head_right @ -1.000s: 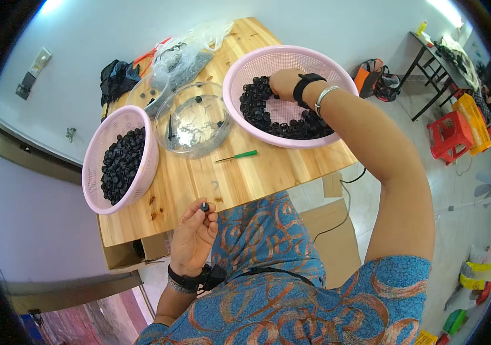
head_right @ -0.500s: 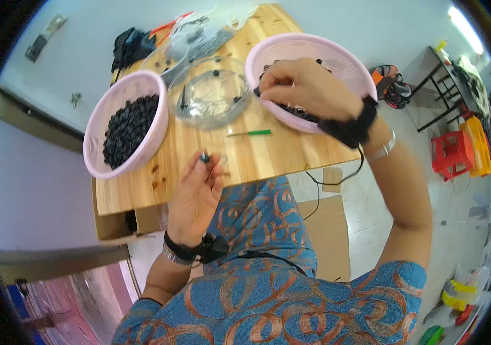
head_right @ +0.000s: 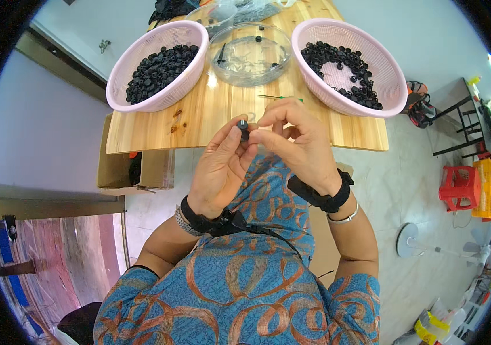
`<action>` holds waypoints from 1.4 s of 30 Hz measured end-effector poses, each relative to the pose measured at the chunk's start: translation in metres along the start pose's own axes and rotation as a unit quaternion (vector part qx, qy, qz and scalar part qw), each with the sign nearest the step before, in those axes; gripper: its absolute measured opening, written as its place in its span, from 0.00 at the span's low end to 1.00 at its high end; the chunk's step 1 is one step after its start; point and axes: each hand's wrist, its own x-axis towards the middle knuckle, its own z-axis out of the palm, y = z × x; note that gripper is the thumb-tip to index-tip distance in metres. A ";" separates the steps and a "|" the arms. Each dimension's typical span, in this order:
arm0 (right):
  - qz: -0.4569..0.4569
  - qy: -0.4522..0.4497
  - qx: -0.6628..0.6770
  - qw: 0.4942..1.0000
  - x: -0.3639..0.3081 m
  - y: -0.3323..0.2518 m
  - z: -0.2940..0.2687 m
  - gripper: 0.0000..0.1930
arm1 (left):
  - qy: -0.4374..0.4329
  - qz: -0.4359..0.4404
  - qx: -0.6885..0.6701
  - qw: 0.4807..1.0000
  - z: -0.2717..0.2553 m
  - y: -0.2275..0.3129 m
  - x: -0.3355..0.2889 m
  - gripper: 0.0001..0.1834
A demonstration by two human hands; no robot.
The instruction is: Assembling and sorting small black plastic shoe components at a workbench.
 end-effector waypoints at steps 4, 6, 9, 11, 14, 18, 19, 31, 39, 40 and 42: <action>-0.025 0.044 0.153 0.987 -0.005 0.012 0.010 0.08 | -0.023 -0.026 0.012 0.999 0.002 0.005 -0.009 0.13; -0.018 0.032 0.178 0.983 -0.007 0.013 0.014 0.10 | -0.024 -0.029 0.014 0.999 0.000 0.008 -0.011 0.13; -0.061 0.061 0.180 0.980 -0.013 0.018 0.022 0.11 | -0.033 -0.025 0.018 0.999 -0.002 0.007 -0.011 0.13; -0.081 0.073 0.145 0.983 -0.014 0.020 0.024 0.11 | -0.039 -0.015 0.021 0.999 -0.003 0.006 -0.010 0.12; -0.096 0.085 0.129 0.983 -0.017 0.021 0.027 0.11 | -0.033 0.003 0.026 0.999 -0.001 0.003 -0.011 0.12; -0.091 0.086 0.136 0.983 -0.020 0.024 0.025 0.11 | -0.054 0.026 0.060 0.996 -0.004 0.003 -0.011 0.11; -0.092 0.087 0.135 0.983 -0.021 0.024 0.025 0.11 | -0.062 0.031 0.082 0.994 -0.005 0.003 -0.012 0.10; -0.140 0.090 0.127 0.978 -0.028 0.025 0.025 0.11 | -0.078 0.053 0.116 0.989 -0.001 0.000 -0.012 0.06; -0.148 0.062 0.082 0.984 -0.030 0.029 0.013 0.13 | -0.073 -0.014 0.091 0.993 0.002 0.003 -0.013 0.06; -0.148 0.064 0.082 0.983 -0.029 0.029 0.012 0.13 | -0.071 -0.020 0.081 0.994 0.003 0.003 -0.013 0.07; -0.177 0.055 0.061 0.981 -0.028 0.027 0.011 0.13 | -0.075 -0.021 0.073 0.994 0.002 0.001 -0.014 0.07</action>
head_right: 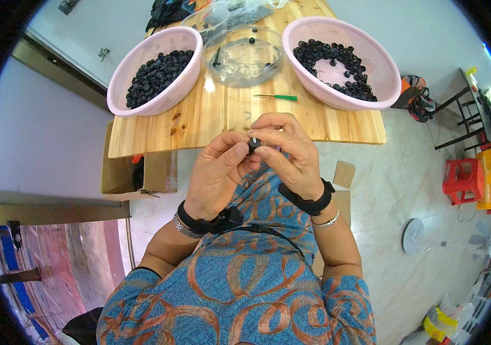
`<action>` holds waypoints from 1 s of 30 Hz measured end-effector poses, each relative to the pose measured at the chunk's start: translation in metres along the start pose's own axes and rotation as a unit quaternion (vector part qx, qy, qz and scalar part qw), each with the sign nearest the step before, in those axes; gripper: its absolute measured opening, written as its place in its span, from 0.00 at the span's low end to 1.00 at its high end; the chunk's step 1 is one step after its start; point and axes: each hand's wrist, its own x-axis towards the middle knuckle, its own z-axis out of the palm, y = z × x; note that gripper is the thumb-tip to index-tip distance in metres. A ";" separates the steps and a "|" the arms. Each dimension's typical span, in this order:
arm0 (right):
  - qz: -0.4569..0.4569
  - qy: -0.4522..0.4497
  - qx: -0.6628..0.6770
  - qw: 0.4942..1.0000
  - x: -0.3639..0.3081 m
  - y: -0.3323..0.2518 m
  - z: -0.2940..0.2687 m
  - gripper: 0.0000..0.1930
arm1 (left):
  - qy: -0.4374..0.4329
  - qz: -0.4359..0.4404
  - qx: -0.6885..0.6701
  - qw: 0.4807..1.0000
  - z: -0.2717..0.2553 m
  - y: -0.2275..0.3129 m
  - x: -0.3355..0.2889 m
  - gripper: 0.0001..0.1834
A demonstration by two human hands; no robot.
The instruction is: Assembling and sorting small black plastic shoe components at a workbench.
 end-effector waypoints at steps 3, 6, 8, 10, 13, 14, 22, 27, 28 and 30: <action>-0.008 -0.013 -0.033 0.999 0.001 -0.005 0.000 0.12 | -0.006 -0.002 -0.014 1.000 -0.001 -0.001 0.000 0.06; -0.030 -0.026 -0.078 0.996 0.001 -0.005 -0.003 0.13 | -0.003 -0.012 -0.020 1.000 -0.003 -0.002 0.001 0.05; 0.007 0.001 -0.022 1.000 -0.005 -0.005 -0.002 0.13 | 0.001 -0.018 -0.020 1.000 -0.002 -0.002 0.001 0.05; 0.045 0.030 0.034 0.998 -0.010 0.000 0.000 0.14 | 0.007 -0.061 -0.066 0.996 0.003 -0.001 0.001 0.04; 0.033 0.052 0.094 0.994 -0.013 0.004 0.002 0.15 | 0.004 -0.080 -0.066 0.995 0.002 -0.002 0.002 0.04; 0.041 0.059 0.111 0.991 -0.013 0.003 0.003 0.15 | 0.005 -0.080 -0.066 0.995 0.003 -0.002 0.002 0.04; 0.020 0.073 0.094 0.993 -0.017 0.005 0.004 0.15 | 0.003 -0.051 -0.049 0.998 0.008 -0.006 -0.001 0.04; 0.039 0.118 0.144 0.982 -0.016 0.000 0.007 0.12 | 0.008 -0.040 -0.032 0.999 0.005 -0.005 -0.001 0.05; 0.040 0.117 0.146 0.982 -0.016 -0.002 0.005 0.12 | 0.009 -0.039 -0.033 0.999 0.002 -0.004 0.000 0.05; 0.085 0.149 0.206 0.963 -0.019 -0.008 -0.003 0.11 | -0.013 -0.045 -0.076 0.996 -0.012 -0.003 0.005 0.08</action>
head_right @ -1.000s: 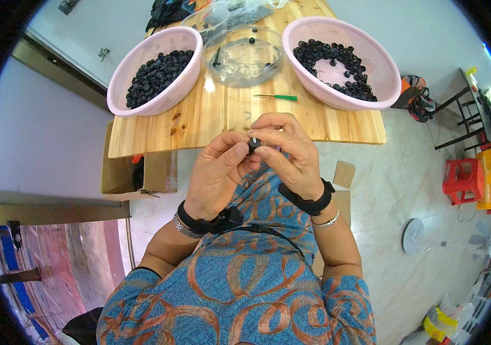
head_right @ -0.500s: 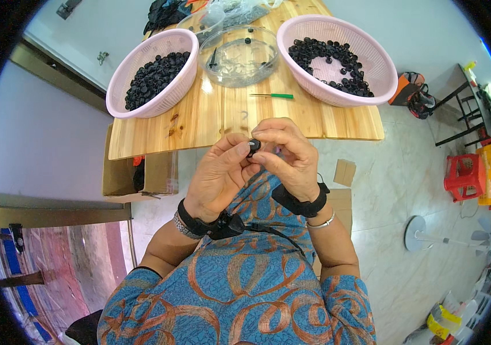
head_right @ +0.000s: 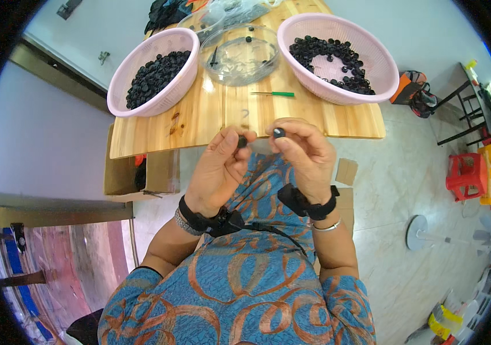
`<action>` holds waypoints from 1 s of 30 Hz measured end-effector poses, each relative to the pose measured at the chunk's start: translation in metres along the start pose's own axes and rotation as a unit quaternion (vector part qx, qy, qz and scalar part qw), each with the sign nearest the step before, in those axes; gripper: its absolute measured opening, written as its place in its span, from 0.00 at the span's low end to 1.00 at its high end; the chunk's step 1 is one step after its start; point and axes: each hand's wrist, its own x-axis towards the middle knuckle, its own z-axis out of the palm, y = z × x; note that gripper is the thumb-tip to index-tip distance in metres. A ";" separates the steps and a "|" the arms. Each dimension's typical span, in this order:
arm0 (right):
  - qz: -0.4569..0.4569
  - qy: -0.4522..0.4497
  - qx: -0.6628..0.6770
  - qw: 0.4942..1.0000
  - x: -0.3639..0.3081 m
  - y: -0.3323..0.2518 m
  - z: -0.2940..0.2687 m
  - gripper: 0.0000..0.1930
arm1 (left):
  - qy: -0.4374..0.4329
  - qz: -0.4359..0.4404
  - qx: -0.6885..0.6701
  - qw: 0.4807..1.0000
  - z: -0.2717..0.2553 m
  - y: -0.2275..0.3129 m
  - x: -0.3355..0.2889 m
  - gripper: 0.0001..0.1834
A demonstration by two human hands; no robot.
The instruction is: Assembling and sorting small black plastic shoe components at a workbench.
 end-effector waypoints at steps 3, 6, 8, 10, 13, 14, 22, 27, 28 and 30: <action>0.017 -0.005 -0.042 0.999 -0.003 -0.008 -0.001 0.11 | 0.025 -0.001 -0.041 0.999 0.005 0.005 0.000 0.10; 0.049 -0.007 -0.077 0.996 -0.007 -0.009 0.001 0.11 | 0.070 0.018 -0.022 0.997 0.006 0.008 -0.002 0.12; 0.066 -0.007 -0.083 0.994 -0.007 -0.009 0.003 0.11 | 0.066 0.030 -0.004 0.997 0.004 0.009 -0.003 0.13; 0.074 -0.009 -0.069 0.995 -0.007 -0.007 0.004 0.11 | 0.033 0.041 0.017 0.998 0.000 0.008 -0.003 0.15; 0.096 0.012 -0.064 0.993 -0.007 -0.010 0.011 0.12 | 0.037 0.039 0.041 0.998 0.004 0.010 -0.008 0.15; 0.098 0.014 -0.062 0.993 -0.007 -0.009 0.009 0.12 | 0.040 0.038 0.042 0.998 0.005 0.010 -0.007 0.15; 0.045 -0.019 -0.145 0.988 -0.006 -0.009 0.018 0.12 | 0.036 0.003 -0.031 0.999 0.002 0.011 -0.006 0.16; 0.011 -0.030 -0.187 0.982 -0.004 -0.007 0.019 0.11 | 0.046 0.026 -0.017 0.998 -0.001 0.010 -0.005 0.15; 0.018 -0.033 -0.191 0.981 -0.004 -0.006 0.019 0.11 | 0.040 0.031 -0.010 0.999 -0.002 0.009 -0.005 0.15; 0.013 -0.029 -0.198 0.980 -0.003 -0.006 0.021 0.11 | 0.039 0.024 -0.012 0.999 -0.002 0.010 -0.005 0.15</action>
